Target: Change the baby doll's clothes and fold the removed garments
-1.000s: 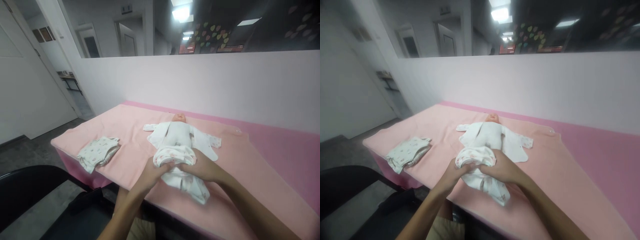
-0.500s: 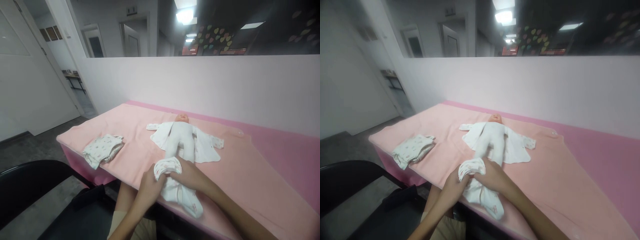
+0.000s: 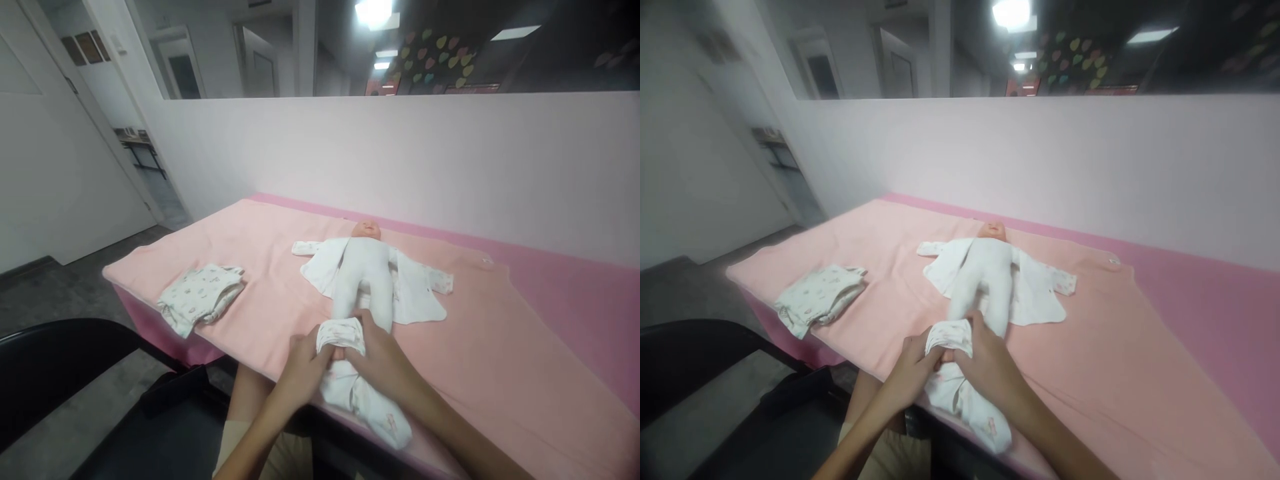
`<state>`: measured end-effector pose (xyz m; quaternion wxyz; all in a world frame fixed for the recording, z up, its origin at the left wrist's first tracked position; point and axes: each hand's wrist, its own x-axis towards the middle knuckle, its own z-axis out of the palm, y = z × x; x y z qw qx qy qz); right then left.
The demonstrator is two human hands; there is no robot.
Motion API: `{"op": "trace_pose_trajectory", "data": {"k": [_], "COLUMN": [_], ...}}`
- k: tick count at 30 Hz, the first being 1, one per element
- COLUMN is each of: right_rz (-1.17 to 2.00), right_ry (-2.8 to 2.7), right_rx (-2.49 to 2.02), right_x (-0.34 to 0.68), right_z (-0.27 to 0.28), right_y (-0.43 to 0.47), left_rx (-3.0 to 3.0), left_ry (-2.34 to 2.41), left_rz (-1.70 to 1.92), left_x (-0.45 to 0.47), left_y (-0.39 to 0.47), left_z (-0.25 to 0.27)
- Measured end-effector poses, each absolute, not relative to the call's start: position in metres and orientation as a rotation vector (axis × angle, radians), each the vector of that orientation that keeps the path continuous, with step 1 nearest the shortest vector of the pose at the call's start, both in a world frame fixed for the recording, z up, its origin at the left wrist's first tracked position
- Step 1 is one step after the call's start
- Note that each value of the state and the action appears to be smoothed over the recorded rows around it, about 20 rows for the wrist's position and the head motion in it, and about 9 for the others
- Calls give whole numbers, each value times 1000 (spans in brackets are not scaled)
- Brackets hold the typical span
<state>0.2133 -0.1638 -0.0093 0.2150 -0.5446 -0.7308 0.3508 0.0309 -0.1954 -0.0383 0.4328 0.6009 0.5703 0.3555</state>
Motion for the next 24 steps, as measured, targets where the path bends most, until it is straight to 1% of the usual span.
{"op": "trace_pose_trajectory", "data": {"k": [3,6,10,12,13,14,17,19,21,24], "right_rz": [1069,1004,822,755,770,832,1182,1342,1391,1416], "right_ry": [-1913,-1963,-2147,-2200,-2204,-2197,-2117,-2040,-1957,-1852], "right_rx": [-1424,-1302,-1120,-1056,-1035,-1021,-1027,-1034,-1031,-1003], "right_x": [221,231,243,246,248,250,259,267,275,281], "right_z": [-1,3,-1,-4,-5,-5,-6,-9,-14,-21], "right_y": [-159,-147,-122,-110,-105,-101,-95,-95,-98,-102], "left_rx": [1444,1503,1602,1664,1686,1699,1696,1710,1758,1854], "left_ry": [1127,1077,1102,1055,1029,1009,1003,993,947,841], "left_rz": [1077,1153,1154,1083,1036,994,891,797,701,651], "left_x": [30,29,21,15,11,7,-7,-16,-21,-20], "left_y": [-187,-176,-154,-140,-134,-128,-116,-110,-106,-96], "left_z": [-35,-33,-31,-30,-29,-29,-27,-25,-19,-4]}}
